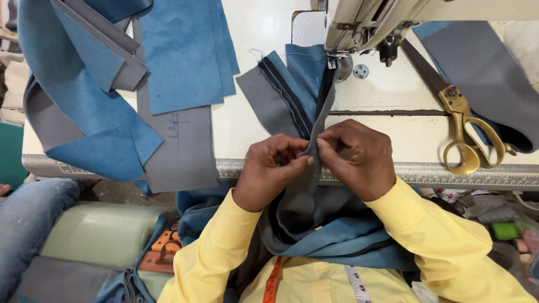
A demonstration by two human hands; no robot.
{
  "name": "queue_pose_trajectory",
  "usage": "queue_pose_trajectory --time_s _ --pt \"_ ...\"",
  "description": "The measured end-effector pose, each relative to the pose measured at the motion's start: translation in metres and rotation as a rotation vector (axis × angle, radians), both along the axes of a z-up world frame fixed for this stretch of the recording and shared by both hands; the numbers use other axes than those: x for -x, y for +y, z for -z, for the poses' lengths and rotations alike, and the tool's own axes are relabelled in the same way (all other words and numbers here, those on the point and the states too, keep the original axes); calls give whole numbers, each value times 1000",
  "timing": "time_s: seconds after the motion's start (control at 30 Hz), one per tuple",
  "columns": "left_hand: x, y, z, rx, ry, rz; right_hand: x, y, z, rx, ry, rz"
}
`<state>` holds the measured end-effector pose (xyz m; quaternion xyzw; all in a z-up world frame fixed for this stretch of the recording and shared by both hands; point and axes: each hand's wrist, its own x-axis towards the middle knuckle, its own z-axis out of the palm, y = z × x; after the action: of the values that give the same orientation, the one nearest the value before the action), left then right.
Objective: The person aligns a black zipper with the edge of a blue fabric piece, repeatedly adjusting the seam allowance and fabric layers by hand to ensure proper positioning. They fold the fabric over the zipper tape and smooth the edges, preparing the assembly for sewing.
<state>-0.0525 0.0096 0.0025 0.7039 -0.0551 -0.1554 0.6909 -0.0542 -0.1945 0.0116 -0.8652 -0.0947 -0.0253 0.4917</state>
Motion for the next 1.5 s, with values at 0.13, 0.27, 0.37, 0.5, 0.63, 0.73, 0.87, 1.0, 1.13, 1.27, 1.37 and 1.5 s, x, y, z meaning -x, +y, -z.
queue_pose_trajectory --time_s 0.13,0.27,0.37,0.5,0.63,0.73,0.87,1.0,1.13,1.27,1.37,1.5 --pt "8 -4 -23 -204 -186 -28 5 -7 18 -435 352 8" --pt "21 -14 -39 -423 -471 -61 10 -20 30 -657 626 9" --pt "24 -18 -45 -514 -560 -44 9 -24 27 -681 620 -10" --pt "25 -21 -45 -537 -573 -34 9 -22 21 -571 579 59" --pt "25 -21 -44 -539 -545 -28 9 -19 22 -503 485 61" --pt "24 -22 -44 -562 -576 -24 6 -21 24 -520 487 72" --pt "25 -25 -43 -616 -650 13 4 -25 26 -503 576 79" --pt "20 -26 -43 -531 -577 33 0 -25 27 -528 567 95" --pt "6 -29 -38 -479 -458 -62 -1 -28 27 -581 601 82" --pt "-7 -35 -33 -473 -371 -74 -1 -30 26 -615 610 102" --pt "-14 -34 -31 -432 -296 -54 -1 -31 28 -621 577 82" --pt "-23 -32 -20 -396 -77 -10 2 -31 30 -577 532 58"
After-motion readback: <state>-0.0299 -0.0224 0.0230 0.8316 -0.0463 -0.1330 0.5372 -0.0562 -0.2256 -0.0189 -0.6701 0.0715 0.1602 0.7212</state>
